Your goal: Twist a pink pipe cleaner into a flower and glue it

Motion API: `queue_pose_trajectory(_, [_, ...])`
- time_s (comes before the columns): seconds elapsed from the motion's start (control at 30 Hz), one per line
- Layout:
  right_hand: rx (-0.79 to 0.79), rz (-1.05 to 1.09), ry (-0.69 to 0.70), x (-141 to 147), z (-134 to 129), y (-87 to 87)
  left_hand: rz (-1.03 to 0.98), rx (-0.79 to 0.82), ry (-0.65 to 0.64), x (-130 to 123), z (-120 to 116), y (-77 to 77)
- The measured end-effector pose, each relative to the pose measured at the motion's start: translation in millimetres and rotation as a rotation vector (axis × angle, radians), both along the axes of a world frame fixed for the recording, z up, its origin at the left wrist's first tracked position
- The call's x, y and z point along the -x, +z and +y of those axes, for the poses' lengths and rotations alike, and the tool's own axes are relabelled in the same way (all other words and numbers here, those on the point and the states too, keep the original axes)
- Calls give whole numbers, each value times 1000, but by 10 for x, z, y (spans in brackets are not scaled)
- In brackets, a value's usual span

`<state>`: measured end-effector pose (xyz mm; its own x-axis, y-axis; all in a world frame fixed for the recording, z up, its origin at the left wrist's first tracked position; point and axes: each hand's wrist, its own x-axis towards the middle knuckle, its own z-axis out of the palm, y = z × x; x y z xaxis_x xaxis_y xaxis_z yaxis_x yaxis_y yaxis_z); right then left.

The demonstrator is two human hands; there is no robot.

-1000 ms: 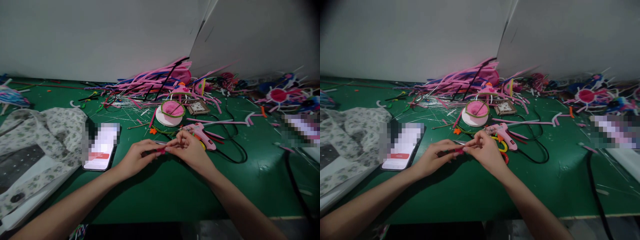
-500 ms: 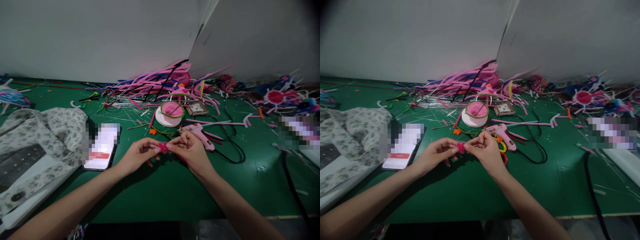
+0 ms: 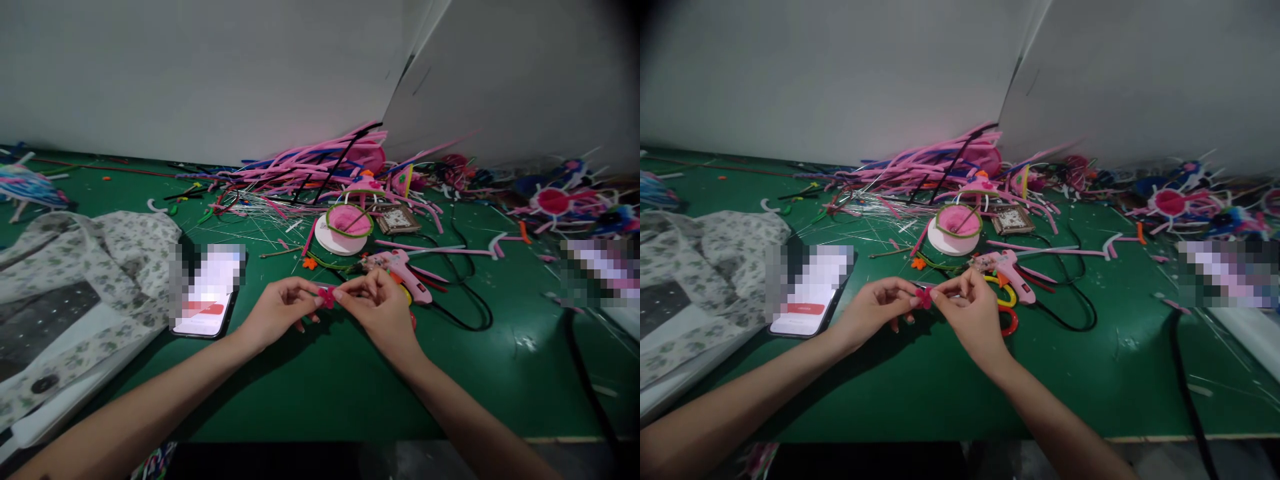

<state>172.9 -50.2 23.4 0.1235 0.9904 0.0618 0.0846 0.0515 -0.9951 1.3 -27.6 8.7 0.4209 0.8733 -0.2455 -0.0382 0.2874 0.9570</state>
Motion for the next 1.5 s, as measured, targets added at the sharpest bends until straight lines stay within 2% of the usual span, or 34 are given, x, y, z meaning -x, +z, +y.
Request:
queue_pose_trajectory(0.5, [5, -25, -17, 37, -28, -25, 32, 1, 22, -33, -24, -37])
queue_pose_trajectory(0.8, [-17, -16, -64, 22, -12, 12, -35, -15, 37, -25, -29, 16])
queue_pose_trajectory(1.1, [-47, -16, -69, -19, 6, -10, -66, -62, -17, -34, -21, -81])
queue_pose_trajectory(1.3, [-65, 31, -68, -5, -7, -10, -69, -51, -1, -59, -50, -58])
queue_pose_trajectory(1.5, [-101, 107, -19, -70, 7, 49, 63, -265, 117, -24, -45, 12])
